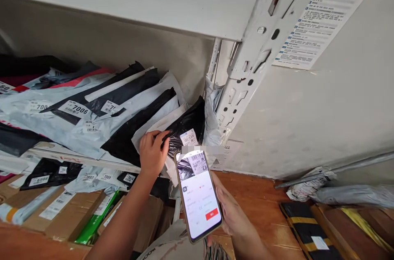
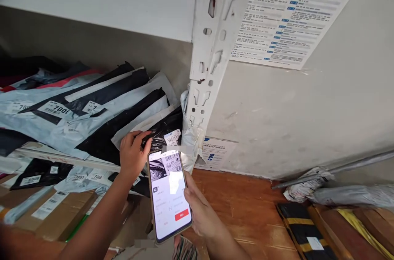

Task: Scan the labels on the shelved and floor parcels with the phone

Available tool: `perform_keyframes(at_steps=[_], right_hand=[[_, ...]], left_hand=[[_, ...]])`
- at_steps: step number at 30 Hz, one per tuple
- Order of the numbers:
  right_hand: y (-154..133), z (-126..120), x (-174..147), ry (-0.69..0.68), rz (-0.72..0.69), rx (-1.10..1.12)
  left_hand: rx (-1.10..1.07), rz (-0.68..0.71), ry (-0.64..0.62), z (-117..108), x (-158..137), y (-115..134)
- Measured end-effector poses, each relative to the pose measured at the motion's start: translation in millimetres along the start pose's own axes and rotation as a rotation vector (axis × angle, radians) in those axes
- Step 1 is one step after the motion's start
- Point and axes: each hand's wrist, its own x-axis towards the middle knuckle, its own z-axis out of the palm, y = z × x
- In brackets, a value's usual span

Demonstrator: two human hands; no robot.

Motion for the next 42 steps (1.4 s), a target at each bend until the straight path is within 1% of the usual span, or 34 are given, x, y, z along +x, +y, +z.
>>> perform_keyframes(at_steps=[9,12,19,23,25,31,35,38,42], right_hand=[[1.9,-5.4,-2.5,-0.059,0.075,-0.032],[2.1,-5.4,-3.4,-0.046,0.085,-0.042],[0.5,-0.8,-4.5,0.022,-0.016,-0.082],[-0.7,2.0,-3.8,-0.007,0.026,-0.071],[-0.5,3.2,-3.2,-0.017,0.042,-0.055],[0.9,7.5,-1.4,-0.006,0.006,-0.053],[1.4,9.8,-0.8,-0.017,0.02,-0.049],[3.4,8.8,0.3,-0.015,-0.001,-0.037],[5.1,5.0,1.5,-0.097,0.017,-0.02]], left_hand=[[-0.005,-0.004,-0.002,-1.5,-0.7,1.2],[-0.009,-0.008,-0.002,-0.8,-0.7,1.2],[-0.016,-0.008,0.003,0.6,-2.1,0.0],[-0.012,-0.006,-0.006,0.5,-2.5,-0.8],[-0.02,-0.014,0.008,0.3,-2.8,-1.1],[-0.191,-0.115,0.106,0.3,-3.4,-1.8],[-0.163,-0.104,0.108,1.9,-3.7,-4.4],[-0.15,-0.101,0.103,3.6,-4.4,-7.2],[-0.146,-0.088,0.099,4.9,-5.8,-9.5]])
